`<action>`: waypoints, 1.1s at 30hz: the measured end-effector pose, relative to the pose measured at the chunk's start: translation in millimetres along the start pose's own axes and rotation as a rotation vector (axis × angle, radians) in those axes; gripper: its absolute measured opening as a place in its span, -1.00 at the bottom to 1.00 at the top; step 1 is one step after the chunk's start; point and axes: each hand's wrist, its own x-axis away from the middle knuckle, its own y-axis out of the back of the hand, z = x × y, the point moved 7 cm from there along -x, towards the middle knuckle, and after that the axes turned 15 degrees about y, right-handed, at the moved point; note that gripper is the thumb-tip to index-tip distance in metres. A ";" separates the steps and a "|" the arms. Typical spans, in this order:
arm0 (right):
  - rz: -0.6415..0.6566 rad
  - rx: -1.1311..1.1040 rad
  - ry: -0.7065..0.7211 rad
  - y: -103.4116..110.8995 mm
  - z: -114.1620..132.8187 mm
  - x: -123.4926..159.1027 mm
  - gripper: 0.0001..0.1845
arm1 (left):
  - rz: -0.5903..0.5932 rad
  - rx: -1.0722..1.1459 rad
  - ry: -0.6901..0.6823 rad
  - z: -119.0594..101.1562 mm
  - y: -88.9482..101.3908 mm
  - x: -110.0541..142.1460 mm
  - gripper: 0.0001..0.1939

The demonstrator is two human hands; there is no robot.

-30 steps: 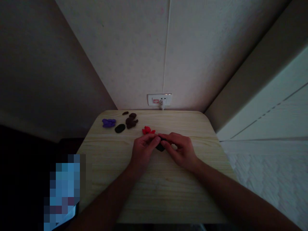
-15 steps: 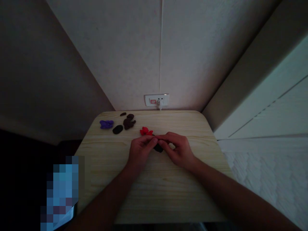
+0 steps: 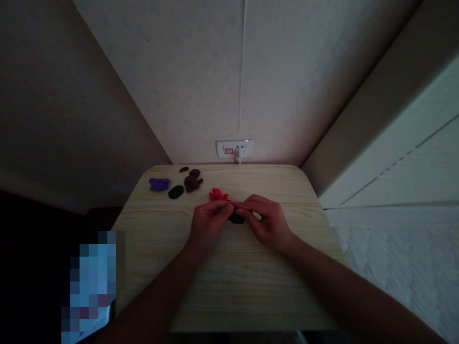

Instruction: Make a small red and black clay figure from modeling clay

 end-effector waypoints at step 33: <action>0.032 -0.004 0.003 -0.7 0.3 -1.7 -0.70 | -0.017 0.111 0.043 0.7 -2.5 -1.7 -0.74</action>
